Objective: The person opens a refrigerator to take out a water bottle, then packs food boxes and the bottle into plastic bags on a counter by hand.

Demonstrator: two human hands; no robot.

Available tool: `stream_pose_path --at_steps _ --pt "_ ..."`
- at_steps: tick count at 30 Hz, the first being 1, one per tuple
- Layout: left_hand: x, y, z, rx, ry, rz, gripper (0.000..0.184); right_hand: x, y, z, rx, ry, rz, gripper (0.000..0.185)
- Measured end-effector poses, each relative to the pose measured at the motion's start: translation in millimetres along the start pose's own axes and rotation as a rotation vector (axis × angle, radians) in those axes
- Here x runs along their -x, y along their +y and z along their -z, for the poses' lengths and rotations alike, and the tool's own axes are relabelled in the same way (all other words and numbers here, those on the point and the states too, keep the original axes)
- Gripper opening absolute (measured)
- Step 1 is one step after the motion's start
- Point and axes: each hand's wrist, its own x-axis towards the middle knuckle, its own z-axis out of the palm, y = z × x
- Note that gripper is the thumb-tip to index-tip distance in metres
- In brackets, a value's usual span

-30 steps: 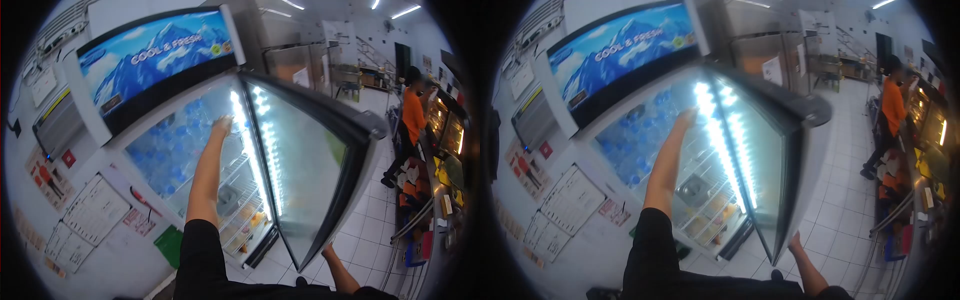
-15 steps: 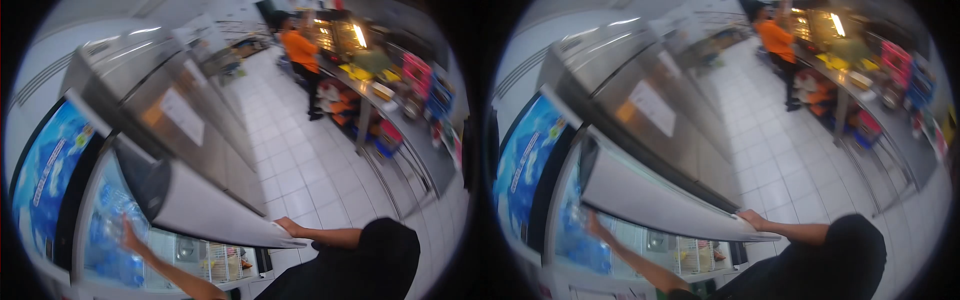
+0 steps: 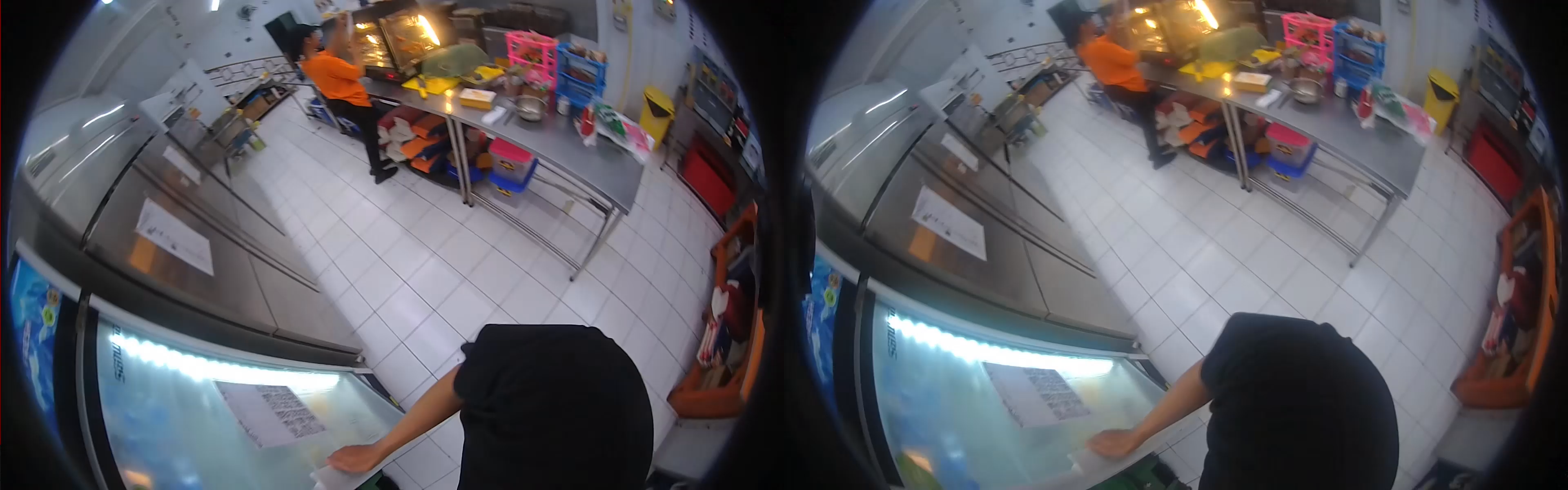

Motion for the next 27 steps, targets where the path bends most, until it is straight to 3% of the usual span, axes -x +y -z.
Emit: stream_pose_path --at_steps 3,6,8,10,11,13,15,17,19,23,25,27 --pt "18.2 -23.5 23.8 -0.089 0.073 -0.032 0.033 14.9 -45.6 19.3 0.042 -0.314 0.094 0.06" --pt "19.3 -20.6 29.9 -0.037 0.168 0.072 0.032 15.0 16.8 17.8 -0.015 -0.402 0.326 0.056" --pt "-1.5 15.0 5.9 0.176 0.184 0.28 0.032 66.4 0.9 125.4 -0.086 -0.593 0.135 0.052" --pt "-34.3 71.5 -40.2 0.452 0.192 0.484 0.038 120.5 -30.8 251.6 -0.437 -0.458 -0.373 0.051" --pt "-56.4 108.0 -72.9 0.599 0.183 0.583 0.043 133.0 13.2 293.2 -0.605 -0.359 -0.251 0.051" --pt "-105.2 188.7 -138.0 0.909 0.128 0.79 0.054 188.4 -15.7 416.7 -0.733 -0.138 -0.274 0.058" --pt "-155.9 262.2 -184.9 0.944 -0.133 0.626 0.055 234.9 -27.1 497.4 -0.368 0.088 -0.155 0.064" --pt "-196.0 329.7 -260.6 0.984 -0.323 0.384 0.057 287.3 -27.8 564.4 -0.096 0.339 -0.284 0.065" --pt "-237.5 408.7 -322.1 1.196 -0.322 0.137 0.057 347.5 -58.3 635.2 0.072 0.591 -0.45 0.067" --pt "-326.7 559.3 -413.3 1.273 -0.378 -0.257 0.055 445.4 -29.0 740.2 0.421 1.057 -0.635 0.066" --pt "-363.7 630.0 -455.8 1.429 -0.561 -0.214 0.054 483.1 -33.4 792.1 0.48 1.177 -0.767 0.066" --pt "-403.0 697.5 -481.5 1.617 -0.72 -0.155 0.058 527.4 -35.5 838.8 0.366 1.319 -0.683 0.065"
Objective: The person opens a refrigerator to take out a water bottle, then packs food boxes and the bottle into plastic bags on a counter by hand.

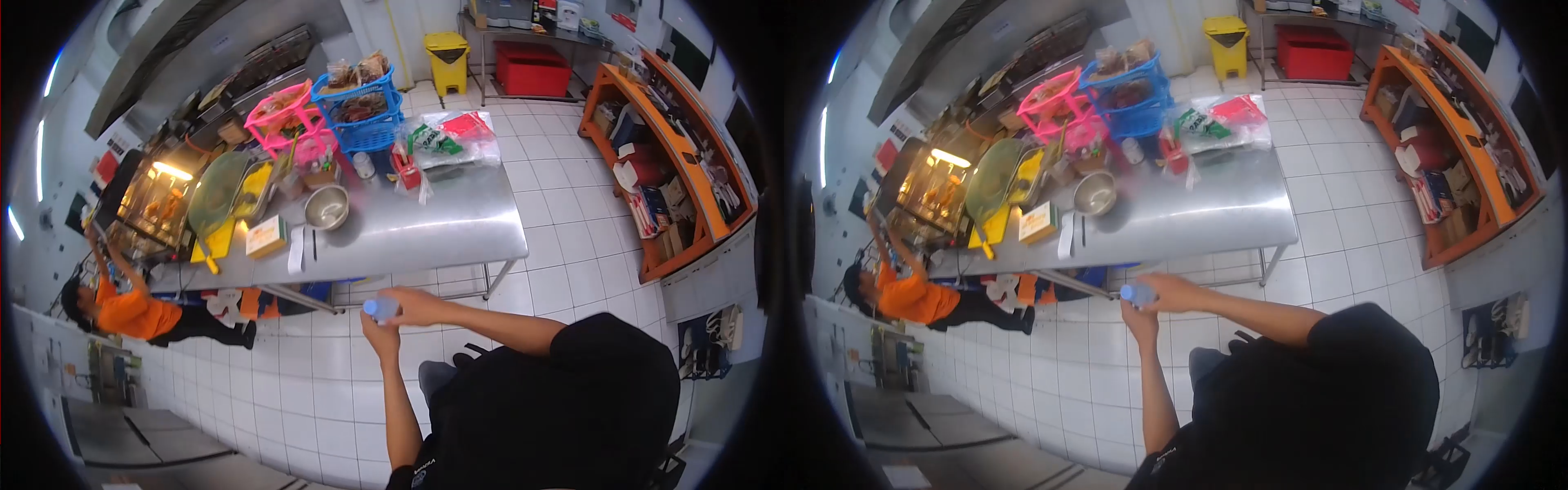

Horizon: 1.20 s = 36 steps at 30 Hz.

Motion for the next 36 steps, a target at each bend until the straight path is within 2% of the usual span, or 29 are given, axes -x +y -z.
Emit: stream_pose_path --at_steps 2,4,6,8,10,12,13,14,16,17,18,20,23,25,26,27,29,32,34,36 --pt "-68.2 -19.8 -22.0 -0.151 0.035 -0.062 0.063 -52.1 73.7 20.2 0.085 0.317 0.158 0.061" --pt "-131.0 -44.2 -37.1 -0.241 0.039 -0.091 0.067 -80.4 93.2 86.0 0.12 0.337 -0.208 0.054" --pt "-184.6 -71.3 -43.9 -0.284 0.014 -0.069 0.072 -117.5 174.4 143.5 0.316 0.445 -0.247 0.047" --pt "-218.9 -87.3 -47.7 -0.227 -0.04 0.001 0.075 -134.5 182.1 208.4 0.256 0.55 -0.45 0.041" --pt "-243.1 -82.1 -45.0 -0.22 -0.098 0.007 0.076 -155.2 195.9 256.8 0.334 0.712 -0.408 0.045" --pt "-257.6 -87.0 -49.1 -0.241 -0.087 -0.028 0.081 -176.7 192.1 297.8 0.515 0.782 -0.349 0.059" --pt "-256.8 -82.6 -51.5 -0.211 -0.053 -0.042 0.08 -191.5 211.3 312.9 0.628 0.822 -0.465 0.073" --pt "-255.2 -79.8 -56.0 -0.18 -0.014 -0.059 0.079 -196.8 209.2 316.2 0.717 0.807 -0.483 0.073" --pt "-231.2 -105.7 -61.0 -0.378 0.104 0.023 0.066 -215.6 195.0 332.6 0.907 0.769 -0.496 0.075" --pt "-210.7 -93.5 -63.7 -0.274 0.02 0.172 0.058 -221.1 211.2 333.6 0.923 0.738 -0.488 0.076" --pt "-193.3 -70.3 -67.4 -0.168 -0.062 0.322 0.051 -224.0 224.9 338.5 0.872 0.596 -0.558 0.076" --pt "-177.9 -51.5 -81.0 0.11 -0.407 0.565 0.046 -226.4 248.1 344.5 0.754 0.306 -0.686 0.077" --pt "-224.1 -22.2 -133.5 0.084 -0.466 0.343 0.044 -204.8 250.3 321.8 0.795 0.374 -0.556 0.071" --pt "-274.3 12.3 -185.5 0.082 -0.441 0.153 0.05 -192.2 232.5 311.4 0.788 0.376 -0.514 0.062" --pt "-301.9 34.4 -216.4 -0.014 -0.39 -0.109 0.054 -190.8 222.5 320.4 0.791 0.385 -0.487 0.058" --pt "-327.6 52.2 -248.2 -0.11 -0.334 -0.37 0.059 -189.3 216.0 335.7 0.713 0.302 -0.484 0.055" --pt "-368.9 65.2 -304.5 -0.327 -0.414 -0.549 0.06 -184.2 209.5 361.3 0.549 0.123 -0.477 0.049" --pt "-391.0 35.0 -358.3 -0.659 -0.606 -0.618 0.055 -209.9 237.2 442.2 0.307 -0.059 -0.568 0.048" --pt "-385.4 30.5 -366.6 -0.675 -0.663 -0.515 0.05 -235.5 269.8 466.1 0.374 0.305 -0.429 0.047" --pt "-375.6 28.7 -364.9 -0.735 -0.728 -0.423 0.046 -261.0 315.6 464.1 0.574 0.481 -0.073 0.042"
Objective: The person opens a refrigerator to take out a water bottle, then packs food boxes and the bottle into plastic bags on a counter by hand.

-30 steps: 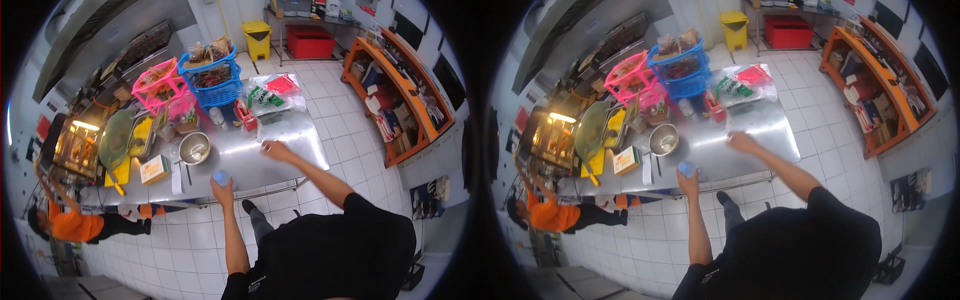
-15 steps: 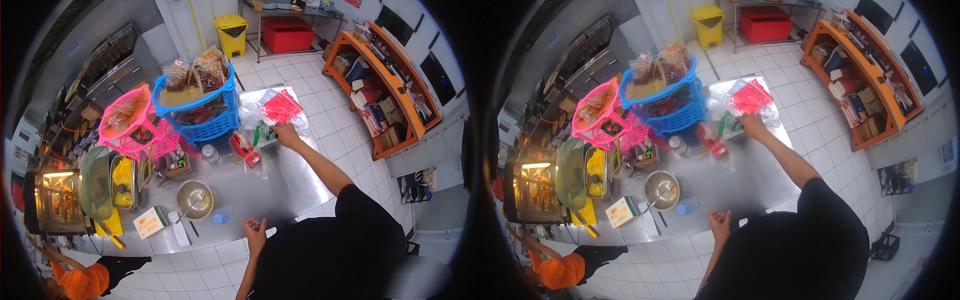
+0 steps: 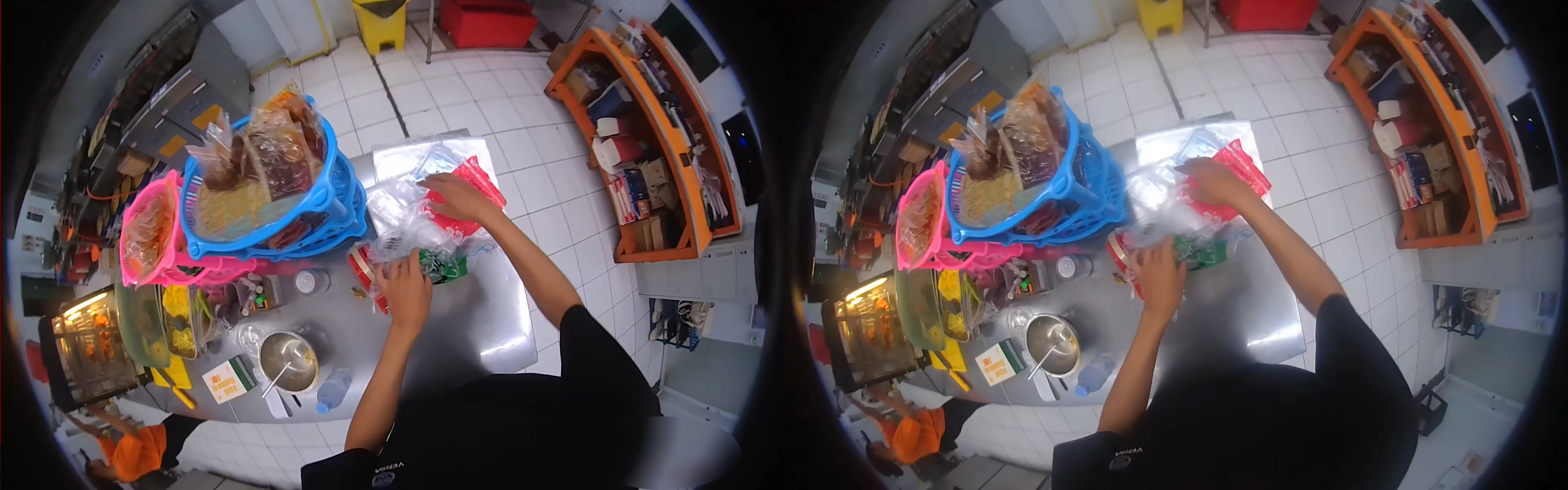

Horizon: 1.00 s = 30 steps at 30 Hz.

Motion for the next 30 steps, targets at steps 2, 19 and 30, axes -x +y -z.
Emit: stream_pose_path --at_steps 2,19,30 --pt "7.1 2.6 9.9 0.035 -0.127 0.056 0.044 3.6 1.6 -17.4 0.006 -0.256 -0.15 0.035" --pt "-22.0 15.0 -22.9 -0.171 -0.142 -0.089 0.03 100.8 -34.2 -41.3 -0.315 0.005 -0.673 0.044" --pt "-13.9 6.7 -9.1 -0.077 -0.217 -0.164 0.016 94.1 -10.7 -51.4 -0.719 0.101 -0.924 0.027"
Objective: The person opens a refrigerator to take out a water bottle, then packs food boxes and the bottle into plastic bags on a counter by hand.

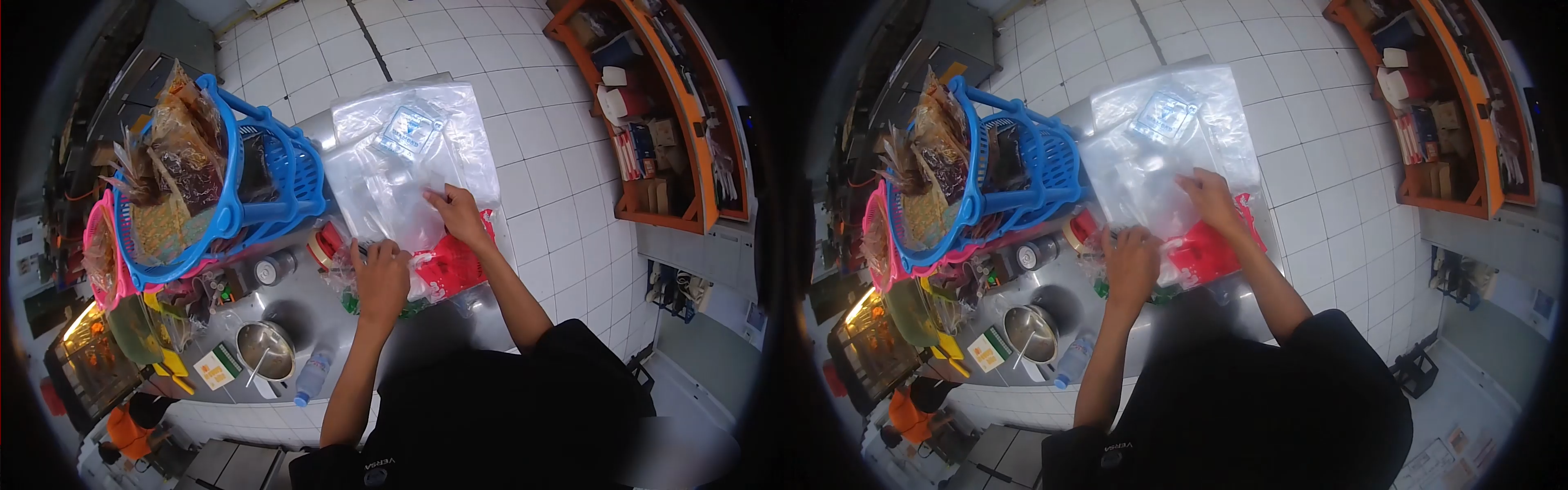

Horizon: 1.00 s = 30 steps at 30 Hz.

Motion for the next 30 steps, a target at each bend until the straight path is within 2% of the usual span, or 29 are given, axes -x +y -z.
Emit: stream_pose_path --at_steps 3,5,7,9,12,15,18,21,23,26,28,30 --pt "-4.7 3.2 6.2 0.02 0.004 0.01 0.022 2.5 -8.8 -0.4 -0.172 0.086 0.08 0.018" --pt "-8.2 8.2 11.4 0.012 -0.032 0.039 0.031 2.8 -9.1 5.2 -0.227 0.03 0.13 0.012" --pt "-12.5 14.8 17.6 -0.021 -0.111 0.092 0.039 3.3 -9.6 9.7 -0.237 0.029 0.219 0.011" --pt "-14.8 22.4 20.4 -0.049 -0.074 0.098 0.037 8.2 -12.7 14.4 -0.198 0.087 0.336 0.013" --pt "-12.8 30.6 16.1 -0.058 -0.01 0.083 0.034 26.7 -24.3 23.0 -0.293 0.076 0.063 0.013" --pt "-4.9 31.7 7.1 -0.067 0.032 0.09 0.03 42.6 -36.1 22.6 -0.231 0.03 0.161 0.018" --pt "4.3 27.4 -6.2 -0.095 0.06 0.102 0.026 56.7 -65.1 16.1 -0.196 -0.276 0.163 0.016" --pt "9.7 17.4 -16.8 -0.135 0.184 0.101 0.026 65.0 -101.5 -7.2 -0.169 -0.495 0.445 0.015" --pt "14.1 9.9 -20.7 -0.09 0.244 0.118 0.03 65.5 -115.4 -35.0 -0.27 -0.587 0.437 0.015" --pt "18.0 -9.1 -27.3 0.115 0.271 0.212 0.036 77.4 -157.8 -56.6 -0.326 -0.621 0.617 0.017" --pt "25.0 -22.2 -38.9 0.304 0.286 0.315 0.038 83.4 -171.6 -74.2 -0.42 -0.568 0.581 0.019" --pt "21.9 -34.1 -43.7 0.111 0.394 0.196 0.04 83.1 -184.7 -84.2 -0.535 -0.526 0.541 0.019"
